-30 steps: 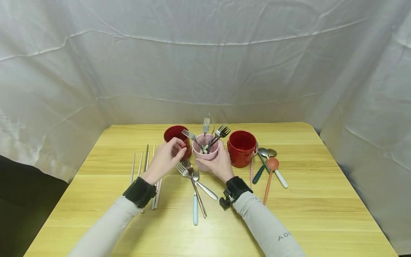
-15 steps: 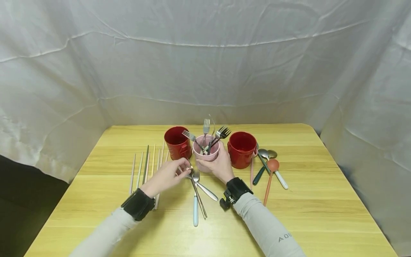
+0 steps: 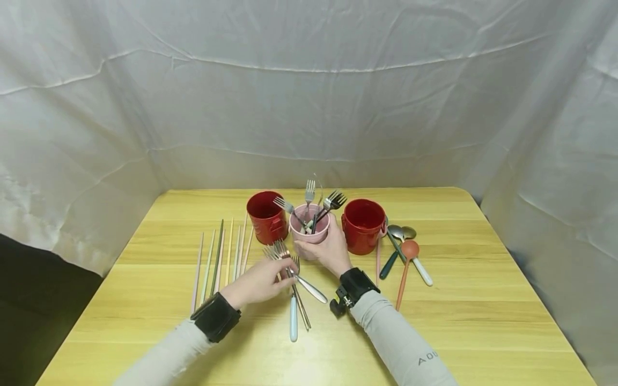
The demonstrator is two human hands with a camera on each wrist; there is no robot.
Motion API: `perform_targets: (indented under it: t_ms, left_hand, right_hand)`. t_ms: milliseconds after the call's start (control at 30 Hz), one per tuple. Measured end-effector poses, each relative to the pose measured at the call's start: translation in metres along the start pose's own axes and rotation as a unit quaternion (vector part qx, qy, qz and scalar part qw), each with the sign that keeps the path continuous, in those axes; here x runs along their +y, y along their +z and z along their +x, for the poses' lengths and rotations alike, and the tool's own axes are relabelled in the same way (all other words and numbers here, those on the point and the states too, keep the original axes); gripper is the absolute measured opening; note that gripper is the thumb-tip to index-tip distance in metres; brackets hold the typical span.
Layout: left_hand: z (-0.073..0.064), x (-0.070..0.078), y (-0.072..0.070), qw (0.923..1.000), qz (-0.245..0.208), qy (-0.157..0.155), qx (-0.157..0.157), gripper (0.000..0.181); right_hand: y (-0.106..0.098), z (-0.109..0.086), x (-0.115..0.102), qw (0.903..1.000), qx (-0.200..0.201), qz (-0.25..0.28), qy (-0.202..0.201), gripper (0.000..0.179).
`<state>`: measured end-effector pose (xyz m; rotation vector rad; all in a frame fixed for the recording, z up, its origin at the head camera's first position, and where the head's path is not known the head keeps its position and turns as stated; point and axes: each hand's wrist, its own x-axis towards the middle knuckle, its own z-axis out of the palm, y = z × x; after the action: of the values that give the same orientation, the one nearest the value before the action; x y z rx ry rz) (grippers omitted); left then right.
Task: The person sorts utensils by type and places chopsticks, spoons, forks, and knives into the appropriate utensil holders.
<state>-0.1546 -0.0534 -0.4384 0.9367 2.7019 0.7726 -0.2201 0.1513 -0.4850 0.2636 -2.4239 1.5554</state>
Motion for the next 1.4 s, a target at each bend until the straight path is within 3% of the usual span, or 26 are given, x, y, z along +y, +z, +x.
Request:
perform_targets:
  t_ms: [333, 733, 1100, 1400]
  left_hand:
    - [0.002, 0.002, 0.011, 0.9993, 0.019, 0.008, -0.033, 0.012]
    - [0.004, 0.007, 0.018, 0.9947, 0.04, -0.027, -0.091, 0.012]
    - [0.002, 0.001, 0.018, 0.9954, -0.002, -0.052, -0.081, 0.017]
    - [-0.001, -0.007, 0.017, 0.9971, -0.013, -0.046, -0.059, 0.018]
  right_hand:
    - [-0.001, -0.001, 0.001, 1.0, -0.001, -0.004, 0.008, 0.088]
    - [-0.001, 0.0, 0.0, 1.0, 0.0, 0.0, 0.002, 0.087]
    - [0.0, 0.0, -0.001, 1.0, -0.002, 0.0, 0.005, 0.088]
    - [0.0, 0.0, 0.0, 1.0, 0.0, -0.006, 0.002, 0.088]
